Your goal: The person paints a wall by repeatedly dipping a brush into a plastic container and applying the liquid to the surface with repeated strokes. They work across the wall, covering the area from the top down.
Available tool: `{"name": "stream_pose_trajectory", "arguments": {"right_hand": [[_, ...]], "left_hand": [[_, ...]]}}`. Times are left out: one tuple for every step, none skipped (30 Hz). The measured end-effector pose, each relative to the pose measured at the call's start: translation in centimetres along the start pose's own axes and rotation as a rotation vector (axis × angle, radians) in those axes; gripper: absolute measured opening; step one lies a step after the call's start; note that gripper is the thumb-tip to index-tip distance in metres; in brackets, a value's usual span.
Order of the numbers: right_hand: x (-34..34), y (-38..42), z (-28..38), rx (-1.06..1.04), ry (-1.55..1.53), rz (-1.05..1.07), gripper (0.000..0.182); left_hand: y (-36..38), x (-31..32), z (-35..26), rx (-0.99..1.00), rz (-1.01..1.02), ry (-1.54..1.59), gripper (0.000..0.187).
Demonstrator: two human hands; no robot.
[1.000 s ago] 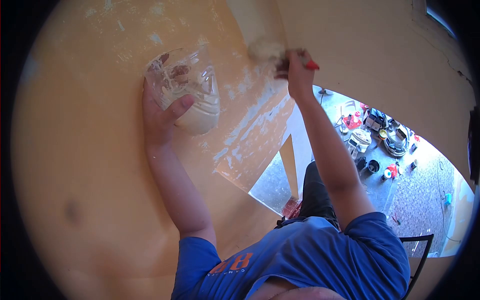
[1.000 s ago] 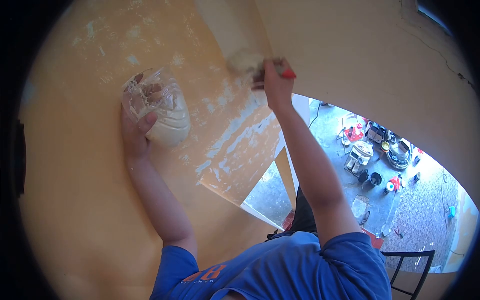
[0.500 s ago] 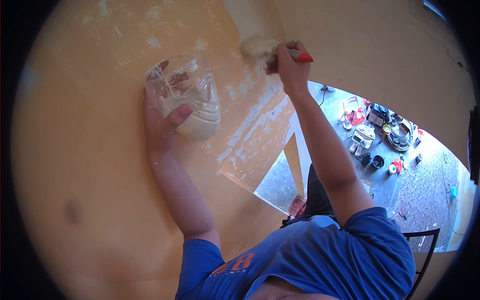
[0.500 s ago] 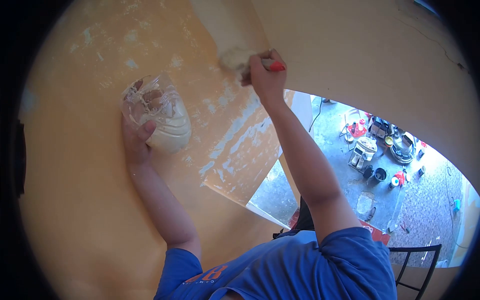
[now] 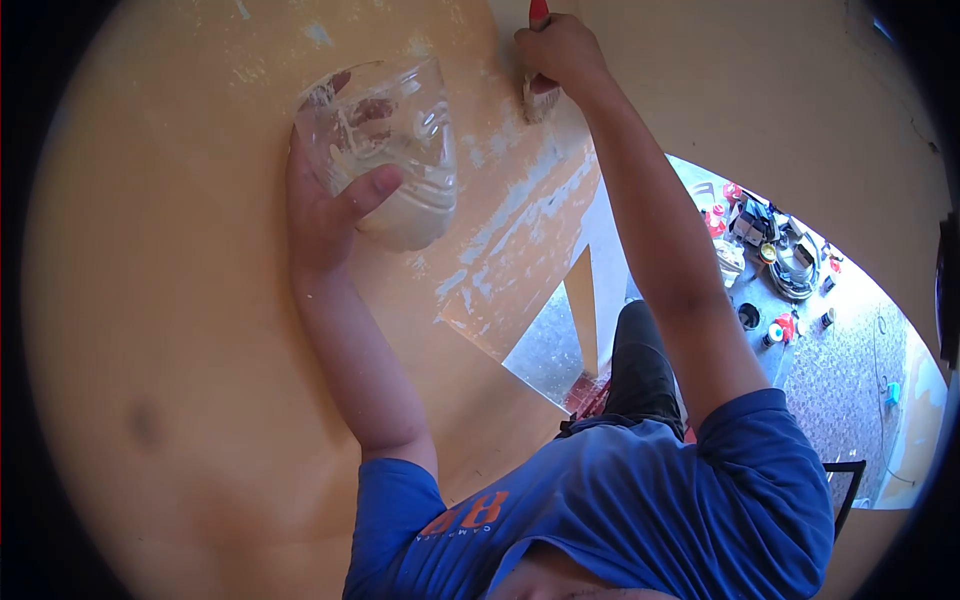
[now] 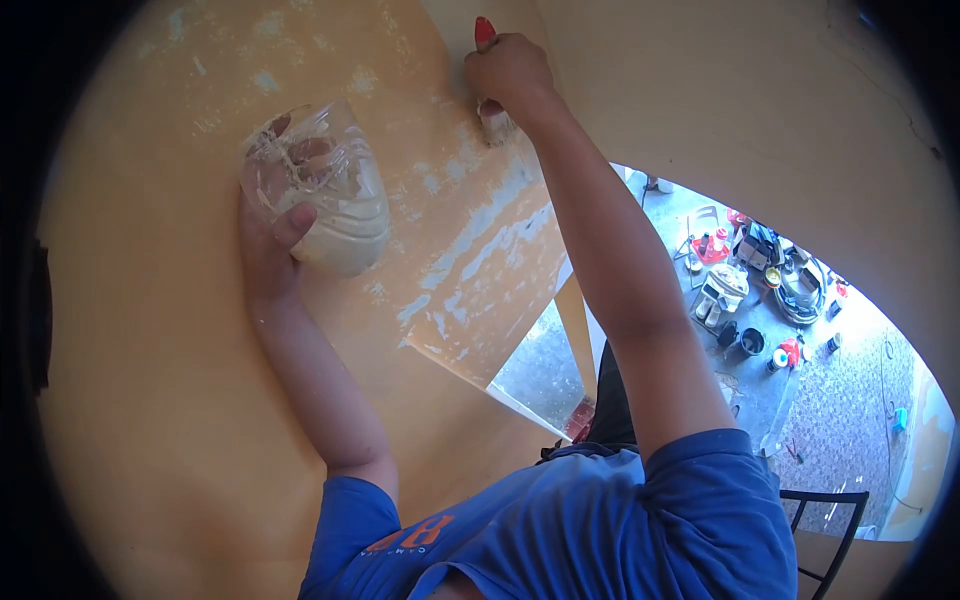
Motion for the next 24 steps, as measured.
{"name": "stream_pose_trajectory", "arguments": {"right_hand": [[0.0,0.0,0.3,0.032,0.046,-0.003,0.023],[-0.2,0.2,0.4,0.036,0.049,-0.001,0.023],[-0.4,0.4,0.7,-0.014,0.019,-0.042,0.021],[-0.9,0.6,1.3,-0.066,-0.011,-0.086,0.018],[-1.6,0.6,2.2,-0.067,-0.01,-0.085,0.018],[-2.4,0.7,3.1,-0.098,-0.069,-0.113,0.018],[-3.0,0.8,3.8,-0.127,-0.131,-0.139,0.022],[-3.7,0.9,3.9,-0.128,-0.135,-0.137,0.022],[-4.7,1.0,3.9,-0.159,-0.265,-0.161,0.022],[-5.4,1.1,3.8,-0.19,-0.394,-0.184,0.024],[-5.4,1.3,3.4,-0.195,-0.393,-0.182,0.024],[-5.2,1.8,2.8,-0.333,-0.544,-0.212,0.018],[-4.8,2.2,1.9,-0.472,-0.694,-0.245,0.012],[-3.7,2.4,0.2,-0.483,-0.76,-0.279,0.012],[-2.5,2.5,-1.8,-0.498,-0.824,-0.315,0.013],[-1.4,2.9,-3.6,-0.436,-0.874,-0.323,0.011],[-0.3,3.7,-5.4,-0.367,-0.924,-0.328,0.01],[0.6,4.6,-7.3,-0.312,-0.911,-0.331,0.011],[1.1,5.5,-9.1,-0.26,-0.899,-0.334,0.013],[1.6,6.4,-10.8,-0.222,-0.854,-0.303,0.012],[1.7,7.4,-12.0,-0.182,-0.81,-0.273,0.011],[1.2,8.2,-12.7,-0.18,-0.813,-0.272,0.011],[0.7,9.1,-13.4,-0.104,-0.8,-0.247,0.011],[0.3,9.6,-13.9,-0.032,-0.783,-0.225,0.01]], "left_hand": [[0.0,0.0,0.0,-0.001,-0.005,0.004,0.095],[0.0,0.0,0.0,-0.001,-0.005,-0.003,0.095],[0.0,0.1,0.0,0.0,-0.003,-0.013,0.095],[-0.1,0.0,0.1,0.0,-0.002,-0.013,0.095],[-0.1,0.0,0.1,0.003,0.005,-0.012,0.096],[-0.1,0.0,0.2,0.004,0.011,-0.011,0.096],[0.0,-0.1,0.2,0.0,0.009,-0.014,0.096],[0.1,-0.1,0.1,-0.008,0.026,-0.016,0.096],[0.1,-0.1,0.1,-0.012,0.042,-0.018,0.097],[0.1,-0.1,0.0,-0.008,0.038,-0.02,0.097],[0.2,-0.1,0.1,-0.013,0.038,-0.006,0.097],[0.3,-0.1,0.1,-0.015,0.041,0.007,0.097],[0.3,-0.1,0.1,-0.008,0.043,0.006,0.097],[0.4,0.0,0.2,-0.014,0.035,0.026,0.097],[0.4,0.1,0.3,-0.016,0.028,0.046,0.097],[0.2,0.0,0.2,-0.002,0.031,0.047,0.097],[0.3,0.0,0.2,-0.015,0.04,0.04,0.096],[0.4,0.0,0.3,-0.028,0.046,0.033,0.096],[0.2,0.1,0.3,-0.02,0.044,0.032,0.096],[0.2,0.2,0.2,-0.015,0.041,0.037,0.096],[0.2,0.3,0.2,-0.012,0.037,0.042,0.095],[0.3,0.3,0.2,-0.014,0.037,0.039,0.095],[0.3,0.2,0.2,-0.025,0.04,0.029,0.095],[0.2,0.3,0.3,-0.032,0.044,0.023,0.094]]}}
Point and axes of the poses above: each hand's wrist, its own y-axis away from the middle knuckle, its own x-axis out of the palm, z = x × y, the point moved 3 cm from there along -y, towards the middle knuckle, and after that the axes turned 9 degrees about z, right-handed, at the moved point
